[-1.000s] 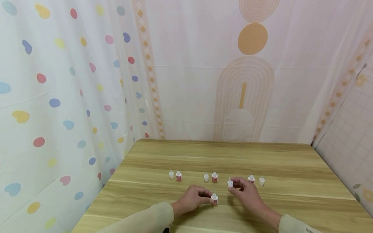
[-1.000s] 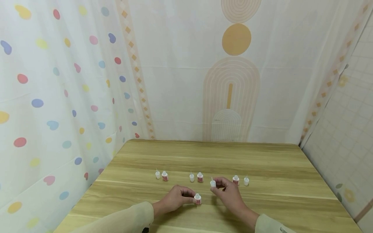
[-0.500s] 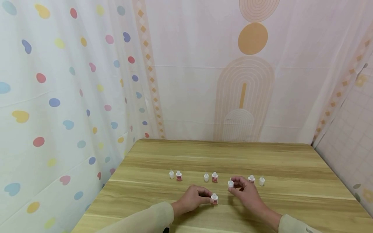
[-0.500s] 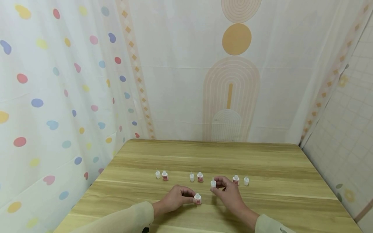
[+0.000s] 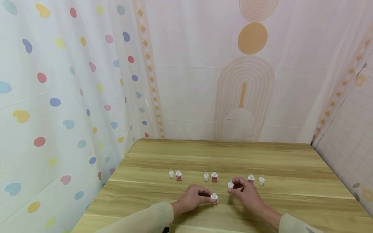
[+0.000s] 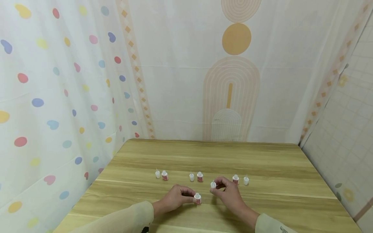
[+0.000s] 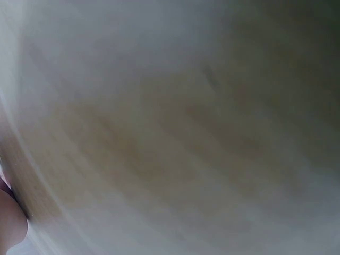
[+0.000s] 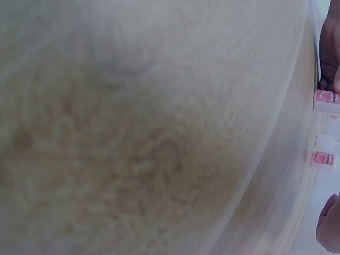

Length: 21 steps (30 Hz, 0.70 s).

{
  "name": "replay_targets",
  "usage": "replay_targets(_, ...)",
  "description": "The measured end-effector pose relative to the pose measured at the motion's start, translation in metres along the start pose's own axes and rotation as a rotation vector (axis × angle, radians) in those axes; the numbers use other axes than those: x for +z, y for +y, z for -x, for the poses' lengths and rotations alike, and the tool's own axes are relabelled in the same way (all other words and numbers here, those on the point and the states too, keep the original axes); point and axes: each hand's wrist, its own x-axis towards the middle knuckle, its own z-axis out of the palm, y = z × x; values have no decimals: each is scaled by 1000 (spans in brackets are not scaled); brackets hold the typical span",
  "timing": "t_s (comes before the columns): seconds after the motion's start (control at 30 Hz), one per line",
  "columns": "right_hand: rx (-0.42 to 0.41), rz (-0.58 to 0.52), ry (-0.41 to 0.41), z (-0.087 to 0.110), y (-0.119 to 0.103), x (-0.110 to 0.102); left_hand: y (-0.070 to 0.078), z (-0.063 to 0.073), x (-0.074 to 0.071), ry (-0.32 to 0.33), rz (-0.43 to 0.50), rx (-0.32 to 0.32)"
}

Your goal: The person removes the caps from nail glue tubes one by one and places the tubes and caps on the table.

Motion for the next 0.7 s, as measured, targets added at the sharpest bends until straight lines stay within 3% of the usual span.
replay_targets(0.13, -23, 16, -28, 1, 3, -2, -10, -4, 2, 4, -4, 1)
replay_targets(0.7, -52, 57, -132, 5, 10, -3, -10, -6, 1, -3, 49, 7)
